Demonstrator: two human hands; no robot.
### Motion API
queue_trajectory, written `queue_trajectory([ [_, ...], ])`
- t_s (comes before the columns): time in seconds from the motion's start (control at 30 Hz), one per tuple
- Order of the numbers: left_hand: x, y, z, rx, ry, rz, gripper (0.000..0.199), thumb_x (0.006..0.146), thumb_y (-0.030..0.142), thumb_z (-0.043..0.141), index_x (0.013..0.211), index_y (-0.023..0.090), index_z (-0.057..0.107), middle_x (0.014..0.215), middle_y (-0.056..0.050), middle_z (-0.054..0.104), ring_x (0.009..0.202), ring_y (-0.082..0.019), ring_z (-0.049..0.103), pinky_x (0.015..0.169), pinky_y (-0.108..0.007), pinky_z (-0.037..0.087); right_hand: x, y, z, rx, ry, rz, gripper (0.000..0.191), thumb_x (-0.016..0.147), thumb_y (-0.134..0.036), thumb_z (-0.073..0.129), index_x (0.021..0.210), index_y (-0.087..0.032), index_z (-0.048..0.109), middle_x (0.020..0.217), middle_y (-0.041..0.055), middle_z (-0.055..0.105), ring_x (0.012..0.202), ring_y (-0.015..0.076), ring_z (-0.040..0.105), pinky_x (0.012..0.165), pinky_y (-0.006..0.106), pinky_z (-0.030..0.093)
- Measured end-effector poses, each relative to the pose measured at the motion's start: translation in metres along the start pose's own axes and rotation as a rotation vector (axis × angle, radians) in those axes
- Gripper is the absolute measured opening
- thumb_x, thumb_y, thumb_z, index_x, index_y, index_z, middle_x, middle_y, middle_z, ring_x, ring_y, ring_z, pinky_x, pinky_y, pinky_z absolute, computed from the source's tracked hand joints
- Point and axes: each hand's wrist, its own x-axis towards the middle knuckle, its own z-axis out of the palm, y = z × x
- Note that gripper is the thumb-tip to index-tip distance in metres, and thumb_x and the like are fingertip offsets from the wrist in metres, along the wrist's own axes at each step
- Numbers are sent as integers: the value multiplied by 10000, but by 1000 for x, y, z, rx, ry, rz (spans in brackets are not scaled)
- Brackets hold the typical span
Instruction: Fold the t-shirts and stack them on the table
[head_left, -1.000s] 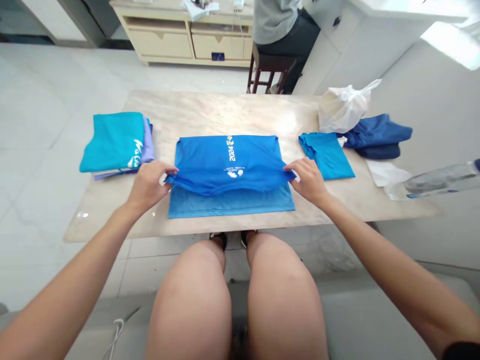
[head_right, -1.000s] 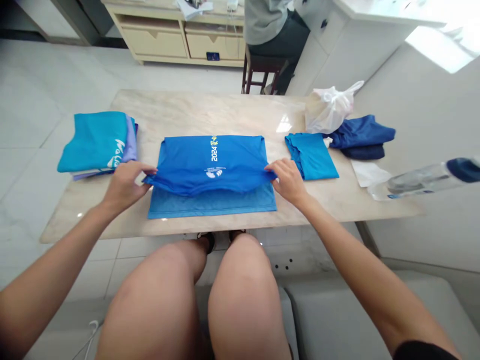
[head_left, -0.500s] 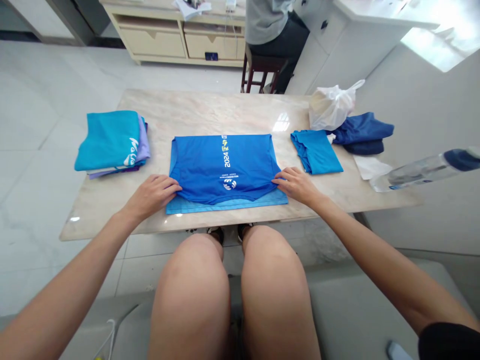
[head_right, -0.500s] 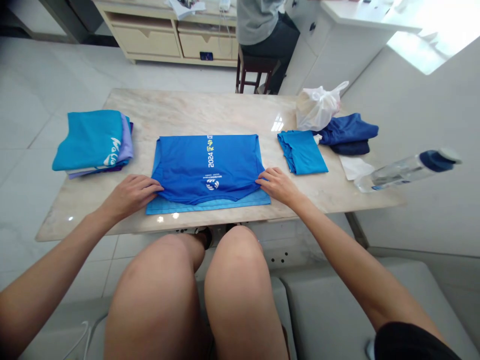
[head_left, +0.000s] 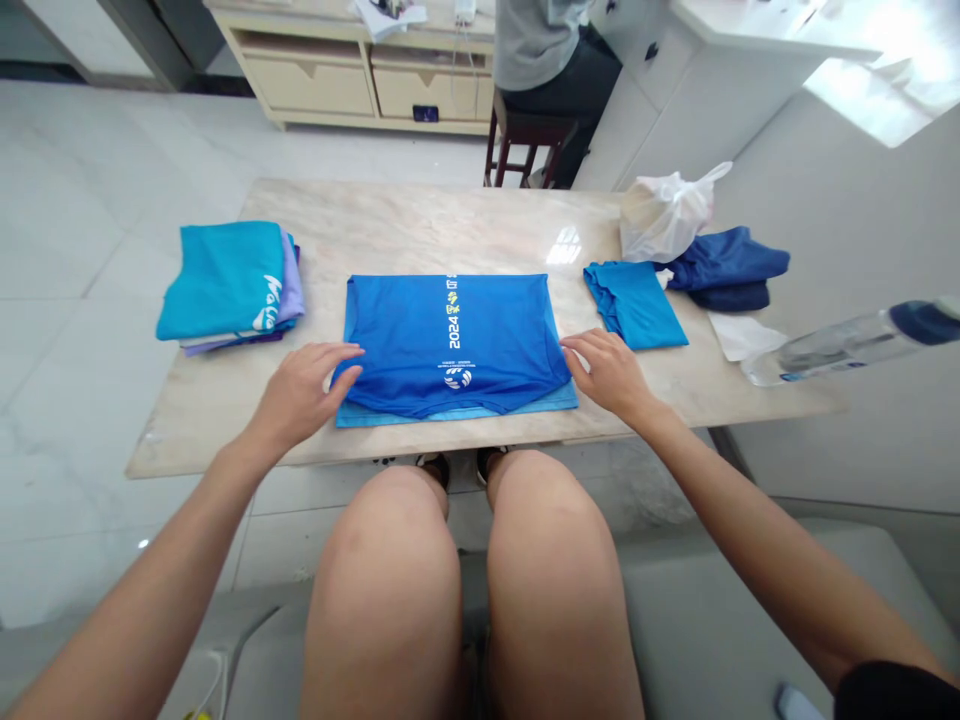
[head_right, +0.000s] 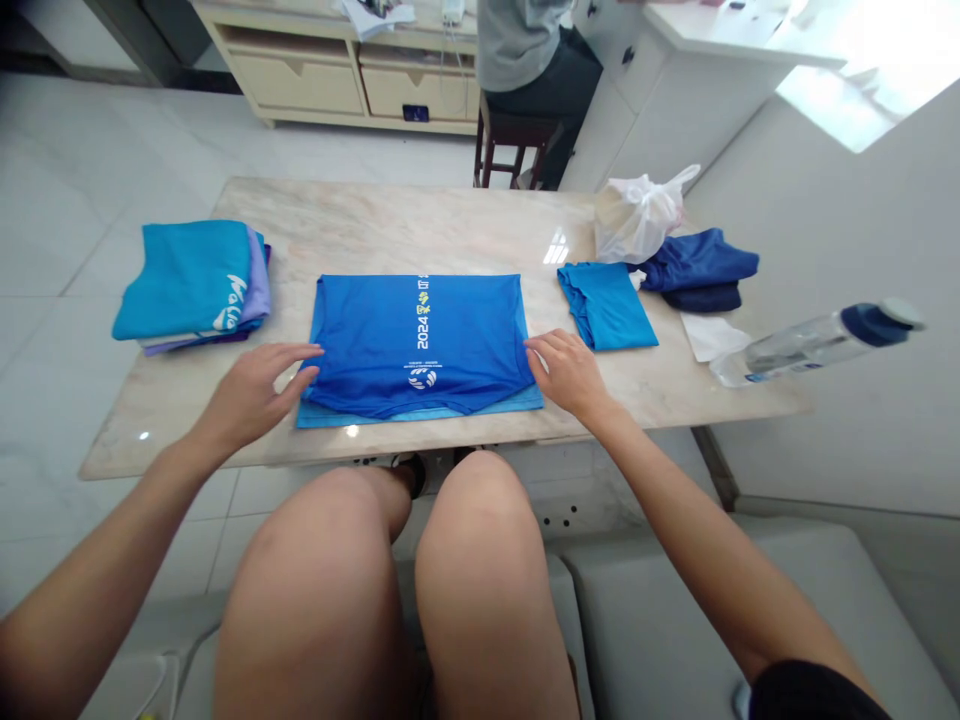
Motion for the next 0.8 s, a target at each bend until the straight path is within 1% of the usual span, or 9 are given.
queue_trajectory([
  [0.13,11,33,46,79,-9,-125,689,1124,527,356,1649,111,517,1772,-201,461,1640,-366,437,1345,-582,341,4,-16,37,56,-99,36,604,1168,-433,387,1663,-121,536,1733,194,510,1622,326,471,1323,556,392],
  [0.2,10,44,69,114,-28,-179,711,1123,485,352,1705,86,440,1815,-207,380,1701,-382,330,1384,-623,242,-1,-19,57,64,-162,87,687,1165,-489,361,1754,-137,402,1828,170,346,1721,327,295,1375,596,307],
  [0.27,5,51,79,120,-54,-199,705,1115,464,377,1713,96,439,1823,-200,363,1721,-388,282,1397,-656,179,-7,-20,68,65,-206,155,727,1161,-514,340,1785,-141,334,1855,159,272,1749,330,202,1393,627,254],
  [0.33,0,59,71,80,-79,-228,677,1096,463,429,1669,112,513,1802,-209,401,1708,-407,310,1387,-700,166,-11,-23,66,72,-235,206,735,1155,-521,336,1779,-134,351,1853,167,266,1750,345,187,1398,664,203],
  [0.43,-16,84,30,-146,-58,-327,607,1073,511,482,1504,131,677,1642,-224,613,1568,-414,533,1343,-691,311,-17,-42,38,185,-168,267,724,1151,-557,332,1721,-134,476,1805,190,374,1726,361,274,1395,690,181],
  [0.53,-52,129,-19,-561,-50,-386,604,1111,601,391,1317,188,780,1390,-147,792,1332,-334,727,1216,-539,538,-40,-90,-10,507,-5,374,707,1150,-649,345,1619,-202,625,1694,158,564,1637,328,467,1374,602,328],
  [0.6,-86,167,-39,-692,-37,-351,611,1132,601,344,1271,213,794,1354,-111,809,1304,-304,743,1200,-494,561,-67,-134,-39,763,33,450,662,1155,-671,354,1554,-261,688,1627,101,649,1563,300,565,1341,539,413],
  [0.7,-138,219,-46,-467,185,-260,491,1114,497,486,1455,217,701,1560,-122,692,1472,-309,632,1298,-514,473,-121,-205,-65,841,131,494,607,1179,-598,350,1623,-276,609,1676,76,604,1560,288,565,1338,529,425],
  [0.8,-175,255,-37,-164,338,-179,562,1109,374,531,1648,216,521,1739,-157,505,1624,-327,468,1340,-550,412,-165,-260,-67,487,296,446,777,1137,-531,529,1806,-227,276,1826,145,365,1681,350,379,1354,623,378],
])
